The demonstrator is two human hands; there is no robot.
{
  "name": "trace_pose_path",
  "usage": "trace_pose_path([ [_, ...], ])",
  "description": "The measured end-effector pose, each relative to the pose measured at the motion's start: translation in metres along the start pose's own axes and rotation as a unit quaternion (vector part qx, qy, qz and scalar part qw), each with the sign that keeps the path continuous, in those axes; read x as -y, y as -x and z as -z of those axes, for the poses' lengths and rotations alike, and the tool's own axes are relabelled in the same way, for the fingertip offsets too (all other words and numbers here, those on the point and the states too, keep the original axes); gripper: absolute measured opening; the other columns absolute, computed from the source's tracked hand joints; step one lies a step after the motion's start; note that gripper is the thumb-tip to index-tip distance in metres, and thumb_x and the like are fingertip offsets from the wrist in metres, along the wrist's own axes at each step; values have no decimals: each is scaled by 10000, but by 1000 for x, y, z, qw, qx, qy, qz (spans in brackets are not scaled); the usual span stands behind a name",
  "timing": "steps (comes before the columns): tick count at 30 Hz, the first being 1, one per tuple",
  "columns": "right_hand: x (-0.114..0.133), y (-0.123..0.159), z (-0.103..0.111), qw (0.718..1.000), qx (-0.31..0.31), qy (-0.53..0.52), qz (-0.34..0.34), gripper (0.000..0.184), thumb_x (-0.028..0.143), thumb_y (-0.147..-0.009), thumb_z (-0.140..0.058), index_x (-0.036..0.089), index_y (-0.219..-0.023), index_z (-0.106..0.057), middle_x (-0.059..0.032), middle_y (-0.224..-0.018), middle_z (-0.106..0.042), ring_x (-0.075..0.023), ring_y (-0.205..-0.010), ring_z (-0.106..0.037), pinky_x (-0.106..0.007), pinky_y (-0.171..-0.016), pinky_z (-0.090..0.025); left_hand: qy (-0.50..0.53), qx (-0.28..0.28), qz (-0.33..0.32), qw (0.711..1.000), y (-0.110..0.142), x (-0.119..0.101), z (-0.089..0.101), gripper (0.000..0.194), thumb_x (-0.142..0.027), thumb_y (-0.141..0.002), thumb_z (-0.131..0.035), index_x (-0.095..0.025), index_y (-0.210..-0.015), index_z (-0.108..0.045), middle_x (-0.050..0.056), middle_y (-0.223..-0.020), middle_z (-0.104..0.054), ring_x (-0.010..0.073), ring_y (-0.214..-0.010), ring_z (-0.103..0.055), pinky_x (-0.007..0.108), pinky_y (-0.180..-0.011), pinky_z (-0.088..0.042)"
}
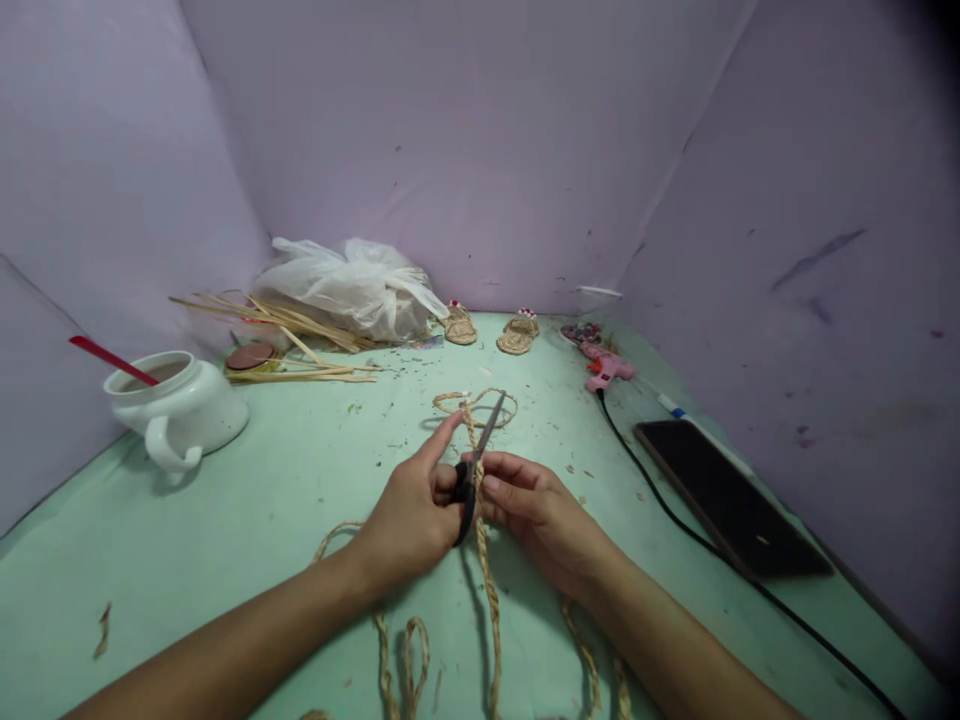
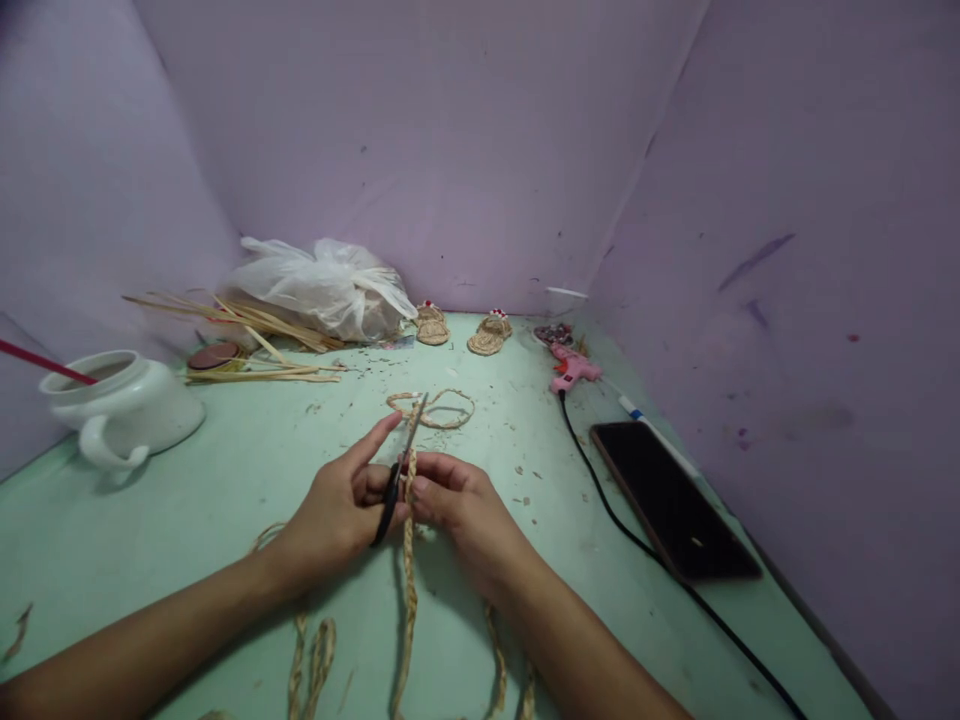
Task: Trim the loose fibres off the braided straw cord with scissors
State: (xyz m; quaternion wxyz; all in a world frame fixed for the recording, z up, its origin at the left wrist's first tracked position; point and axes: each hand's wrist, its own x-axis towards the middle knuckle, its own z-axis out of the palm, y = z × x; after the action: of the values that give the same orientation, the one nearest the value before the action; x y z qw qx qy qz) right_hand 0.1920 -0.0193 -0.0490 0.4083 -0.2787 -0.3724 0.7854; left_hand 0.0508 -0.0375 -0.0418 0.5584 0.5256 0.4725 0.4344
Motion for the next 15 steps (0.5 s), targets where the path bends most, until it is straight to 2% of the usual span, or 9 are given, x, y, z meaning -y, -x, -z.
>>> trace_pose_path([
  [4,0,0,2,999,-24,-1,34,255,184,-620,-713,149,-861,-639,-39,-757,-668,-136,-682,-604,-273,-698,-434,-44,-3,0,999,-2,11,-1,830,-129,-678,-582,-248,-1367,-135,-102,-525,-425,57,-479,-387,154,-454,-293],
  [8,3,-3,5,993,-87,-8,75,290,167,-586,-736,170,-858,-635,-28,-797,-674,-107,-659,-588,-241,-670,-430,-66,17,12,998,-1,18,-1,830,-122,-679,-573,-252,-1367,-128,-108,-512,-381,56,-472,-341,153,-439,-273],
  [11,6,-3,7,987,-128,9,95,325,183,-582,-740,165,-890,-638,-37,-787,-685,-120,-686,-595,-246,-678,-440,-75,29,19,997,0,20,-3,812,-122,-680,-566,-263,-1361,-147,-111,-506,-338,56,-458,-318,154,-424,-253],
  [15,10,-4,6,982,-150,31,113,334,203,-582,-738,162,-901,-644,-26,-748,-682,-115,-618,-591,-256,-632,-463,-43,51,34,997,1,16,-6,715,-138,-671,-576,-235,-1313,-276,-107,-516,-253,48,-444,-287,153,-418,-241],
])
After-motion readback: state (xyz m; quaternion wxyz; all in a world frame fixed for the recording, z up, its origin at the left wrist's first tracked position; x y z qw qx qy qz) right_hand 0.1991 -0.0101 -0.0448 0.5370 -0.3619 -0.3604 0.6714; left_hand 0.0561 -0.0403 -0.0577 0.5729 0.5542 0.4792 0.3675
